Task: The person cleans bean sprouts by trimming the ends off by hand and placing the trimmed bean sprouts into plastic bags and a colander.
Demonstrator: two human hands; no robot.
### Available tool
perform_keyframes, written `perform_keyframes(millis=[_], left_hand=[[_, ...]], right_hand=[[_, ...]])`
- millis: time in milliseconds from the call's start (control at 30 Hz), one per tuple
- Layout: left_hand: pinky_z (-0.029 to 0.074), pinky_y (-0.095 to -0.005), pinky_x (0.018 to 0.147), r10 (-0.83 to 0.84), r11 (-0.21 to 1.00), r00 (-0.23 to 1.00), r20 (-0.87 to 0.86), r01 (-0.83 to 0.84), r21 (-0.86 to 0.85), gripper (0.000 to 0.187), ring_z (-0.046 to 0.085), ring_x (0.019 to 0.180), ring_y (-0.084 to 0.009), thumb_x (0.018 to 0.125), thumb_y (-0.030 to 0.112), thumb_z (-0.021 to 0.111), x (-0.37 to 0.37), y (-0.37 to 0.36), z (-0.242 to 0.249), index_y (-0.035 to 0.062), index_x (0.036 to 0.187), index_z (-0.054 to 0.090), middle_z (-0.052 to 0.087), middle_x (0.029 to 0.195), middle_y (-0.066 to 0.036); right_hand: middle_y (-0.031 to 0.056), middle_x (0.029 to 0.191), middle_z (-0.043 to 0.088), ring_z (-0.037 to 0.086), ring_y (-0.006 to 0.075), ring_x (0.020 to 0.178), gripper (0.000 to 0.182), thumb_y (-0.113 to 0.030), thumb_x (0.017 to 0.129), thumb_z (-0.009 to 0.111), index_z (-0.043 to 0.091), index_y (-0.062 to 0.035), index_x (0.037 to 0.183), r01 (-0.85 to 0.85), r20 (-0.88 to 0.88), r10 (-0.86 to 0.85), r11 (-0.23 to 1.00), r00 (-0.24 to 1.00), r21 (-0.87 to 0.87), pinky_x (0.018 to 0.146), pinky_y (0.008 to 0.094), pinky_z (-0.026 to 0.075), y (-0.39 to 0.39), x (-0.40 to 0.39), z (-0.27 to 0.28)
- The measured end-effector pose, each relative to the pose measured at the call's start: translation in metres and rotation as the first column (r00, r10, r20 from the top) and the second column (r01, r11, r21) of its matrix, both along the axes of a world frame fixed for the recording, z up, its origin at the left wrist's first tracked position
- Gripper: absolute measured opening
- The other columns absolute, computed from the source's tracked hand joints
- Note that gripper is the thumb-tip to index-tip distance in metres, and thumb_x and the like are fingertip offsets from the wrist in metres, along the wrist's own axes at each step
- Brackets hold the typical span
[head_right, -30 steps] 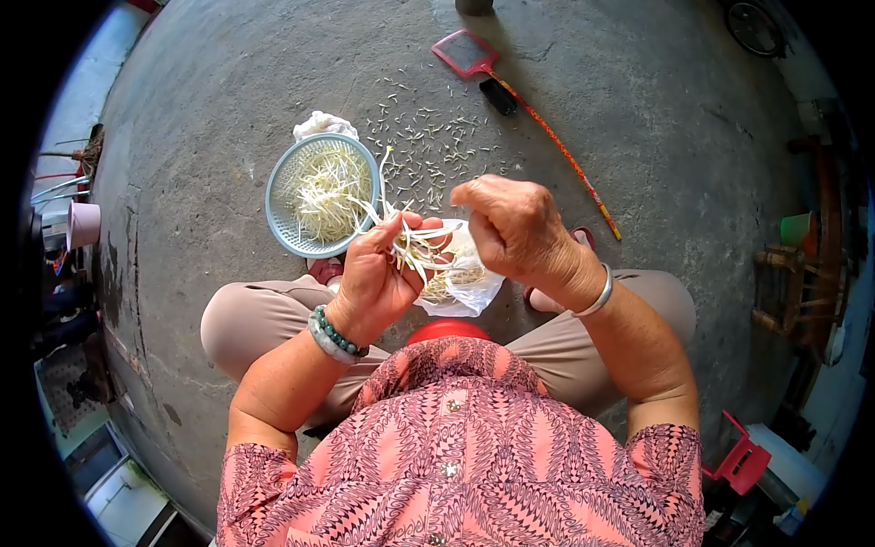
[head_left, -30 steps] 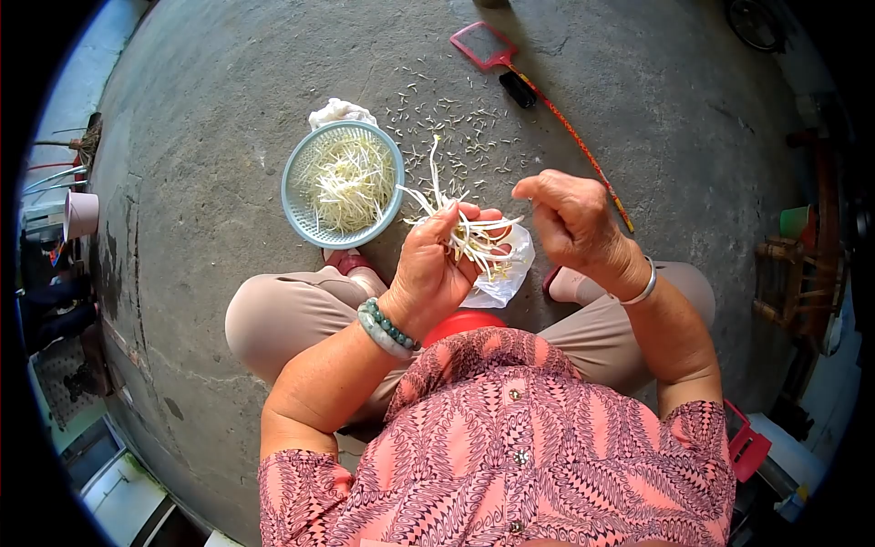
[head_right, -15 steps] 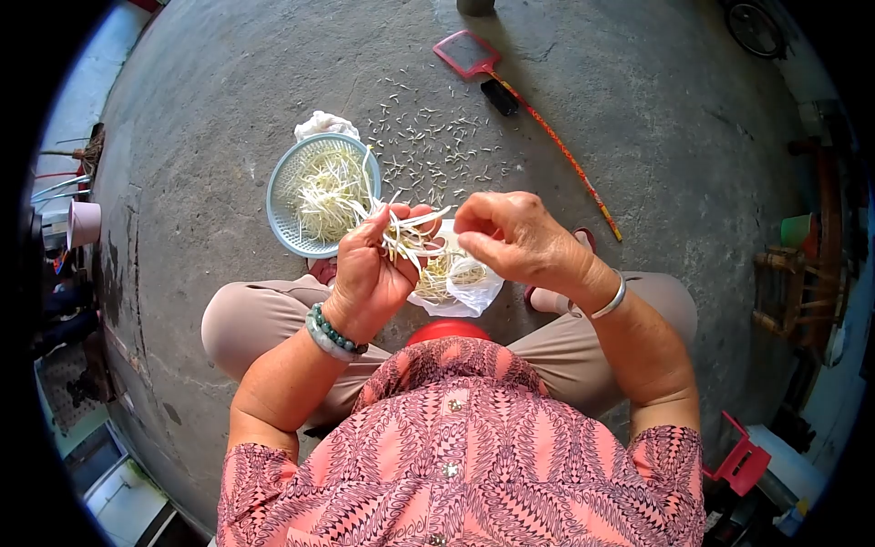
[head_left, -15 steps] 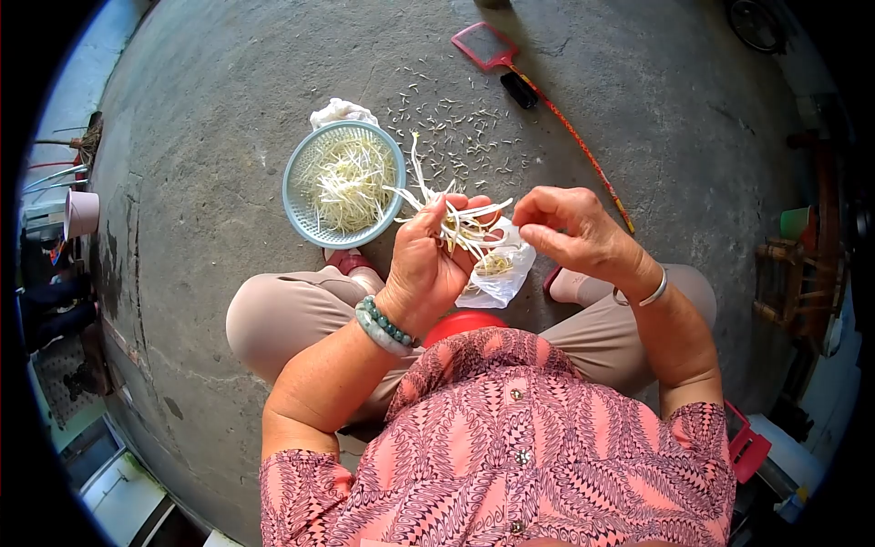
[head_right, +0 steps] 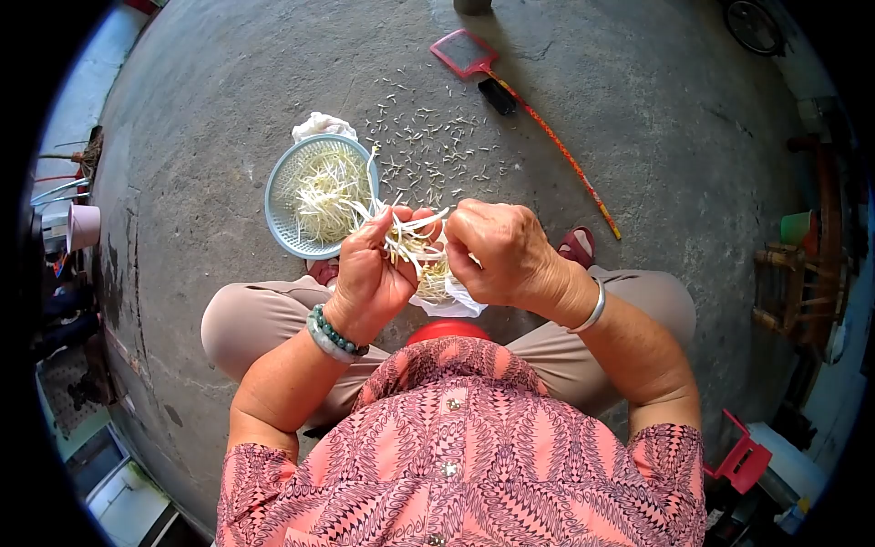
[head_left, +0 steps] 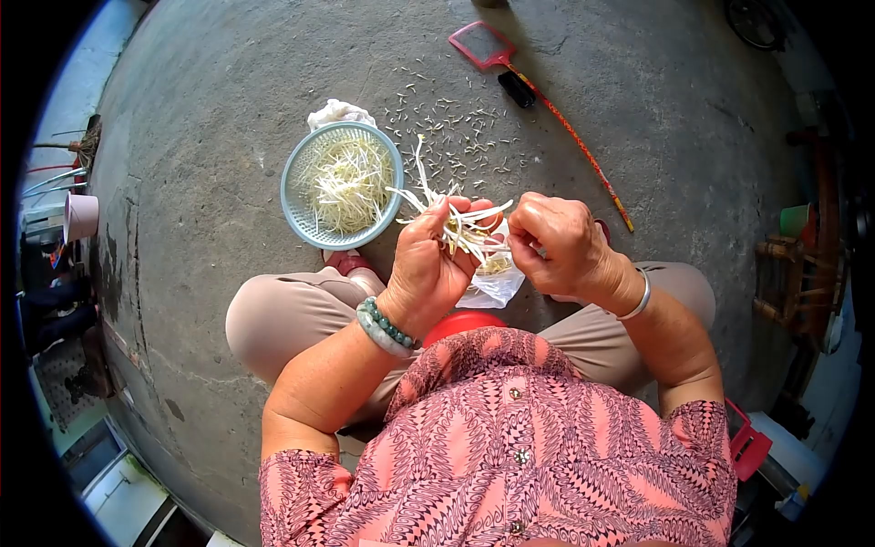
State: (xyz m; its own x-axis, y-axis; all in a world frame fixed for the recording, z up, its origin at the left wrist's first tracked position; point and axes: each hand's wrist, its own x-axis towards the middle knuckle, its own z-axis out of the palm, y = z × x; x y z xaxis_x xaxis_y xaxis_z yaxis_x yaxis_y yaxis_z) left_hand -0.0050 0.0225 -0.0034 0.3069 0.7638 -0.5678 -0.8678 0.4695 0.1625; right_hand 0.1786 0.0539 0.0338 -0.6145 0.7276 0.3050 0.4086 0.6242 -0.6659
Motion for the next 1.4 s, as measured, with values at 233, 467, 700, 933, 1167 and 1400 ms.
perform_keyframes(millis=[233, 467, 700, 933, 1167, 1400], left_hand=[[0.053, -0.0483, 0.086, -0.003, 1.0, 1.0, 0.019, 0.002, 0.019, 0.025, 0.06, 0.105, -0.0346, 0.099, 0.023, 0.041, -0.001, -0.001, 0.002, 0.0022, 0.098, 0.055, 0.06, 0.107, -0.019], [0.052, -0.0501, 0.085, 0.004, 0.998, 0.999, 0.054, -0.007, 0.056, 0.027, 0.056, 0.114, -0.0359, 0.1, 0.024, 0.041, -0.001, 0.0, 0.002, 0.0029, 0.096, 0.056, 0.061, 0.108, -0.018], [0.053, -0.0501, 0.085, 0.009, 0.996, 0.995, 0.104, -0.018, 0.091, 0.026, 0.057, 0.11, -0.0356, 0.1, 0.025, 0.04, -0.002, 0.0, 0.003, 0.0032, 0.099, 0.055, 0.06, 0.111, -0.019], [0.055, -0.0468, 0.085, -0.013, 0.991, 0.994, 0.105, -0.001, 0.131, 0.026, 0.06, 0.105, -0.0321, 0.1, 0.026, 0.04, 0.0, -0.001, 0.0, 0.0035, 0.102, 0.053, 0.058, 0.115, -0.019], [0.056, -0.044, 0.084, -0.069, 0.986, 0.994, 0.086, 0.055, 0.16, 0.028, 0.061, 0.103, -0.0287, 0.1, 0.028, 0.042, 0.002, -0.004, -0.007, 0.0032, 0.105, 0.054, 0.058, 0.116, -0.018], [0.056, -0.044, 0.085, -0.044, 0.989, 0.997, 0.068, 0.033, 0.146, 0.028, 0.062, 0.102, -0.029, 0.1, 0.027, 0.042, 0.001, -0.004, -0.004, 0.0029, 0.105, 0.054, 0.058, 0.115, -0.019]], right_hand=[[0.0131, 0.078, 0.057, 0.061, 0.0311, 0.068, 0.022, 0.004, 0.073, 0.057, 0.06, -0.0008, 0.094, 0.233, 0.069, -0.256, 0.944, 0.964, 0.234, 0.058, 0.0373, 0.049, 0.011, 0.007, 0.005], [0.0127, 0.082, 0.063, 0.064, 0.0186, 0.073, 0.015, 0.001, 0.083, 0.06, 0.062, 0.0014, 0.098, 0.222, 0.124, -0.2, 0.954, 0.972, -0.201, 0.064, 0.0268, 0.051, 0.013, 0.016, -0.004], [0.0078, 0.081, 0.066, 0.061, 0.0093, 0.071, 0.013, -0.006, 0.085, 0.062, 0.064, 0.0046, 0.091, 0.028, -0.172, -0.22, 0.69, 0.96, -0.724, 0.063, 0.0251, 0.05, 0.007, 0.009, -0.003], [0.0066, 0.085, 0.067, 0.062, 0.0081, 0.078, 0.01, -0.003, 0.086, 0.062, 0.064, 0.0052, 0.092, -0.049, -0.252, -0.25, 0.613, 0.935, -0.789, 0.069, 0.0226, 0.052, 0.005, 0.0, -0.002], [0.0084, 0.089, 0.068, 0.063, 0.0086, 0.08, 0.011, -0.003, 0.086, 0.061, 0.064, 0.005, 0.093, -0.043, -0.241, -0.236, 0.624, 0.941, -0.78, 0.071, 0.0231, 0.052, 0.006, -0.001, -0.004], [0.0073, 0.089, 0.066, 0.062, 0.0087, 0.082, 0.017, -0.006, 0.088, 0.063, 0.061, 0.0057, 0.1, -0.15, -0.327, -0.282, 0.507, 0.902, -0.849, 0.072, 0.0232, 0.052, 0.004, -0.003, -0.004]])
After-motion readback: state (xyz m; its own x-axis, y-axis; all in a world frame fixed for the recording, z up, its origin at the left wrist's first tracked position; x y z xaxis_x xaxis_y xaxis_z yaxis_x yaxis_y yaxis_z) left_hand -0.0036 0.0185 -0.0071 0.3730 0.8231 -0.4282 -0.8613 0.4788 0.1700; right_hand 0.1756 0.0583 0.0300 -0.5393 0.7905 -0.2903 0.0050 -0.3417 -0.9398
